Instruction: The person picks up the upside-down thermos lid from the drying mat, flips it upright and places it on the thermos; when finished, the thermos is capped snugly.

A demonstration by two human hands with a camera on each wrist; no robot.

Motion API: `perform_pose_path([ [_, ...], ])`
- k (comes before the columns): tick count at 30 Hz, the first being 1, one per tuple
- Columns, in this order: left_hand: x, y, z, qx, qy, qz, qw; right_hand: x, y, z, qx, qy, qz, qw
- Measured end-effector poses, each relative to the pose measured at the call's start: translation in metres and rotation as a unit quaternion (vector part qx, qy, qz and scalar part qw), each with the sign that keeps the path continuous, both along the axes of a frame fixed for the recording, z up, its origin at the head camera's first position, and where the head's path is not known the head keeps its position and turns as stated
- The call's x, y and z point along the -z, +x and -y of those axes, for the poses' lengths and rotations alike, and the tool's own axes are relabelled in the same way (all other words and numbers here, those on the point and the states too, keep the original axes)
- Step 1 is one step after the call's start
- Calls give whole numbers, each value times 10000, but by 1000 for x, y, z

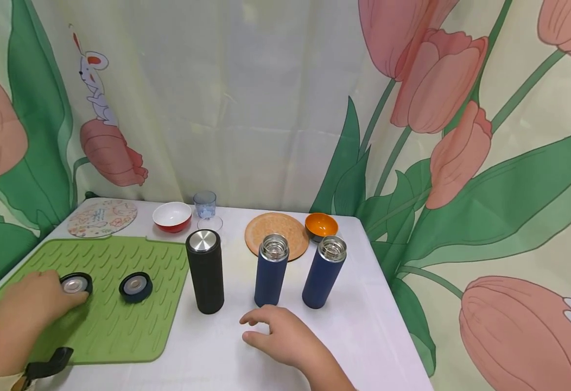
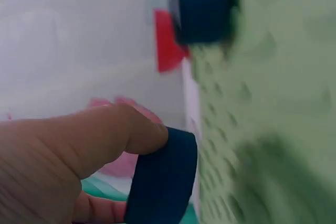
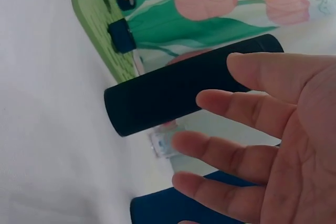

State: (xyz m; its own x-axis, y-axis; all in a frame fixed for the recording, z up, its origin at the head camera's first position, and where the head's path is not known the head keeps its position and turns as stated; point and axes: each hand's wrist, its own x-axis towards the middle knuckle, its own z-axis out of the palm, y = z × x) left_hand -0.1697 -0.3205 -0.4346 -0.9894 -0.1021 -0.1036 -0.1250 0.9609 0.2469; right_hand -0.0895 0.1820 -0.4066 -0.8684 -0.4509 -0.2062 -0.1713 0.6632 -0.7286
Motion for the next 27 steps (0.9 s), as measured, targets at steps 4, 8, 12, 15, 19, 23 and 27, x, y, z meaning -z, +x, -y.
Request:
perform_pose_path([
  [4,-12,14,-29,357,36,-859,9957,4,1,1,67,-261,-47,9996],
  [8,-23,29,-66,626,347,-875,9936,6,1,3,91,-358,-86,9993],
  [12,-32,43,-97,1027,591,-522,9916,6,0,6,65,-418,-132,9990],
  [15,-34,53,-115,1458,575,-621,9857,7,-1,8,16,-565,-57,9984],
  [19,-33,62,-139,1971,547,-872,9750,8,-2,10,37,-739,29,9973],
  [23,-31,68,-164,2337,614,-1178,9632,8,-2,13,36,-906,100,9958],
  [27,-26,71,-186,2897,782,-1733,9380,8,-2,18,-75,-1108,150,9937],
])
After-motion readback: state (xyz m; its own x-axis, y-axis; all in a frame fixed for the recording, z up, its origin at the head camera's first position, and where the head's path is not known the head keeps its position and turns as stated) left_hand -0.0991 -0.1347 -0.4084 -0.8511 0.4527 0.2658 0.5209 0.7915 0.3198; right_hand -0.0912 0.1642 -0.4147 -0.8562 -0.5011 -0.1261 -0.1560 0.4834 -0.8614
